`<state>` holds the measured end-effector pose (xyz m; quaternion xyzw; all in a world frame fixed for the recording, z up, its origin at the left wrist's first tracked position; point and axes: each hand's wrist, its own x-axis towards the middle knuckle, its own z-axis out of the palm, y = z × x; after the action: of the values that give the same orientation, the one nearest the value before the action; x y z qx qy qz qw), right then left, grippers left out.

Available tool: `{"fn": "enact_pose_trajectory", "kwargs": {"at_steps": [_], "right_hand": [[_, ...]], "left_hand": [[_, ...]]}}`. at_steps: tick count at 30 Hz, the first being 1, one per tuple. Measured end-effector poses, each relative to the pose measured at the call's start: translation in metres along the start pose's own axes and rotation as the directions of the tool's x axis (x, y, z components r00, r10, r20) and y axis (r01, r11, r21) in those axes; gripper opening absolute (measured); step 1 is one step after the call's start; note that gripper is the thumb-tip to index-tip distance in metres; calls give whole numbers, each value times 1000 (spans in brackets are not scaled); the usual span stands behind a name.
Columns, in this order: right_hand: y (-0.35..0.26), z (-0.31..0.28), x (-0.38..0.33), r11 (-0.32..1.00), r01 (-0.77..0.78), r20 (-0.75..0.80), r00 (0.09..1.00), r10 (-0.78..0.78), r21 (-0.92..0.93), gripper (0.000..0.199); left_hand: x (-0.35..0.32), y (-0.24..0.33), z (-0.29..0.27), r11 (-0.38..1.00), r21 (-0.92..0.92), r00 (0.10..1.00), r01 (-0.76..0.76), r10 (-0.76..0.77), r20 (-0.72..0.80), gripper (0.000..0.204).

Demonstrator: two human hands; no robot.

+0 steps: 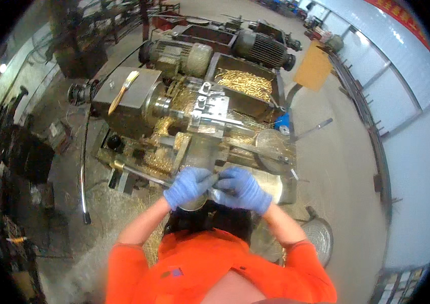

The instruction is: The person operates a metal lathe to machine small brass components. They repeatedly load a brass rod into the chuck, engage the cutting tool to shape the part, and remove the finished piece, placing it into a collection tray. The process is repeated continuously throughout the clip.

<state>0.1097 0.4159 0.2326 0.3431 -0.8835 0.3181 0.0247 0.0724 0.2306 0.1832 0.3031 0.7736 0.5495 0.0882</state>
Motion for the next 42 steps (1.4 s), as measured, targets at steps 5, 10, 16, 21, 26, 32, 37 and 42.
{"fn": "enact_pose_trajectory", "kwargs": {"at_steps": [5,10,16,21,26,32,37,42], "right_hand": [[-3,-8,29,998,61,37,998,-59,-33,21],[9,-27,99,967,153,81,987,-139,-202,25],[64,-4,201,830,28,222,968,116,-558,38],[78,12,225,811,-58,280,922,267,-583,41],[86,16,220,845,37,221,971,97,-534,44],[76,20,230,879,-7,292,942,166,-477,46],[69,19,242,850,-76,334,898,285,-522,47],[68,24,237,828,-47,281,929,242,-559,46]], "left_hand": [[-8,1,-42,997,-10,977,83,-79,199,31],[-62,-7,-145,803,529,938,276,-104,-331,24],[-185,-56,-240,86,772,744,630,-352,-568,26],[-251,-95,-196,131,637,629,759,-397,-668,28],[-255,-119,-184,638,-49,417,768,-557,-718,20],[-252,-116,-187,304,399,487,865,-317,-814,25],[-242,-127,-195,160,401,432,902,-368,-824,26],[-275,-130,-282,-111,526,466,843,-337,-818,21]]}}
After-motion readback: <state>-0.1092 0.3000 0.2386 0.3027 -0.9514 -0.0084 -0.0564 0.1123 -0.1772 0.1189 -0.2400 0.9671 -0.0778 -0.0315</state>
